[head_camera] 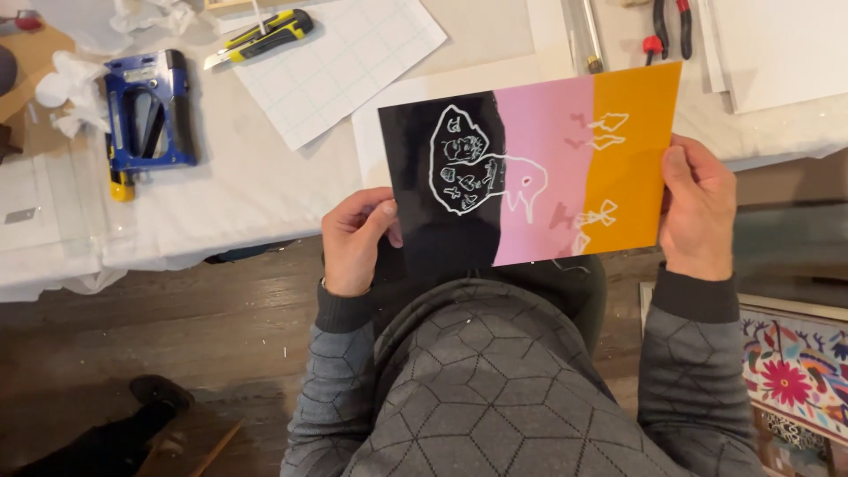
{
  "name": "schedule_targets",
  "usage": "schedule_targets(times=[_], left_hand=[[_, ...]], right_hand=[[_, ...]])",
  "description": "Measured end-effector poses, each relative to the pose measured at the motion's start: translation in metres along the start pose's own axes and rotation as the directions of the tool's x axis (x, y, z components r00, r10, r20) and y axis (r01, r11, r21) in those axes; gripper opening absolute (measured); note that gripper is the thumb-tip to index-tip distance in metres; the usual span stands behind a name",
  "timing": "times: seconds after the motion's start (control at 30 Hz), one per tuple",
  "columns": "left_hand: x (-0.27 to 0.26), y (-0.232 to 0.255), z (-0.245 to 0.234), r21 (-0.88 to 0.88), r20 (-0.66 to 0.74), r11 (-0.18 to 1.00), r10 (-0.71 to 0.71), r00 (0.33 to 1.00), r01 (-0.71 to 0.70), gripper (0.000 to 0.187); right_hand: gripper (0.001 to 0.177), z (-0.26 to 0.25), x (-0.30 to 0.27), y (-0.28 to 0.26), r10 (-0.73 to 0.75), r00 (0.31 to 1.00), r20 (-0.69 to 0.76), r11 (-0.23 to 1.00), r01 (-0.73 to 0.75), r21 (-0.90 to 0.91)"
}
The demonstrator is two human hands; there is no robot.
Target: Preparing and assembling a picture frame for a piece of artwork.
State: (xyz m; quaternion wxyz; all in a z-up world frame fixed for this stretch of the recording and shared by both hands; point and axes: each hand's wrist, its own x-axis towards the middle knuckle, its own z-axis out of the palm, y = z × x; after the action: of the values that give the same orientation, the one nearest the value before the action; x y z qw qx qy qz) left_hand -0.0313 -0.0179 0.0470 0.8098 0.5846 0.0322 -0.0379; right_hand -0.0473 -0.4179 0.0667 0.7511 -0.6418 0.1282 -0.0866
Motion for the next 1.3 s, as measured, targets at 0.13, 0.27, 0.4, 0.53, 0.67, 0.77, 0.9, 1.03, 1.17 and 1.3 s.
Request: schedule_targets(times=[0.13, 0.27, 0.4, 0.53, 0.67, 0.77, 0.9, 1.03, 1.17, 1.3], left_hand=[[0.004, 0.014, 0.002, 0.074, 0.027, 0.997, 0.019, 0.999, -0.021, 0.015], [0.006, 0.037, 0.009, 0.213, 0.058, 0.952, 0.214, 0.975, -0.221, 0.013], [0.003, 0.056, 0.015, 0.401, 0.089, 0.821, 0.407, 0.909, -0.406, 0.017], [0.009, 0.054, 0.009, 0.458, 0.085, 0.788, 0.421, 0.903, -0.410, 0.022], [0.017, 0.052, 0.004, 0.431, 0.043, 0.857, 0.295, 0.954, -0.284, 0.022], [0.020, 0.042, -0.006, 0.406, 0.013, 0.898, 0.177, 0.984, -0.167, 0.023], [0.026, 0.037, -0.006, 0.428, -0.030, 0.900, 0.099, 0.995, -0.076, 0.030], [0.024, 0.036, -0.009, 0.478, -0.074, 0.878, 0.069, 0.995, -0.025, 0.037], [0.017, 0.025, -0.030, 0.585, -0.204, 0.804, 0.019, 0.979, 0.107, 0.036], [0.016, 0.021, -0.037, 0.589, -0.252, 0.791, -0.012, 0.968, 0.163, 0.032]], right_hand=[[0.024, -0.003, 0.002, -0.014, -0.045, 0.999, -0.009, 0.997, 0.044, -0.068], [0.015, -0.004, 0.004, -0.030, -0.303, 0.952, 0.041, 0.919, 0.303, -0.251], [0.005, 0.017, -0.004, -0.053, -0.398, 0.916, 0.052, 0.866, 0.394, -0.308], [0.016, 0.042, -0.009, -0.067, -0.446, 0.895, 0.016, 0.800, 0.407, -0.441], [0.017, 0.040, -0.009, -0.066, -0.251, 0.963, -0.101, 0.963, 0.238, -0.126], [0.027, 0.051, -0.012, -0.071, -0.349, 0.937, 0.006, 0.910, 0.340, -0.236], [0.034, 0.058, -0.034, -0.068, -0.276, 0.961, 0.029, 0.941, 0.276, -0.194], [0.029, 0.066, -0.037, -0.054, -0.281, 0.957, 0.063, 0.923, 0.288, -0.255], [0.033, 0.078, -0.030, -0.031, -0.206, 0.973, 0.107, 0.849, 0.232, -0.475], [0.038, 0.079, -0.022, -0.009, -0.141, 0.978, 0.157, 0.822, 0.204, -0.532]])
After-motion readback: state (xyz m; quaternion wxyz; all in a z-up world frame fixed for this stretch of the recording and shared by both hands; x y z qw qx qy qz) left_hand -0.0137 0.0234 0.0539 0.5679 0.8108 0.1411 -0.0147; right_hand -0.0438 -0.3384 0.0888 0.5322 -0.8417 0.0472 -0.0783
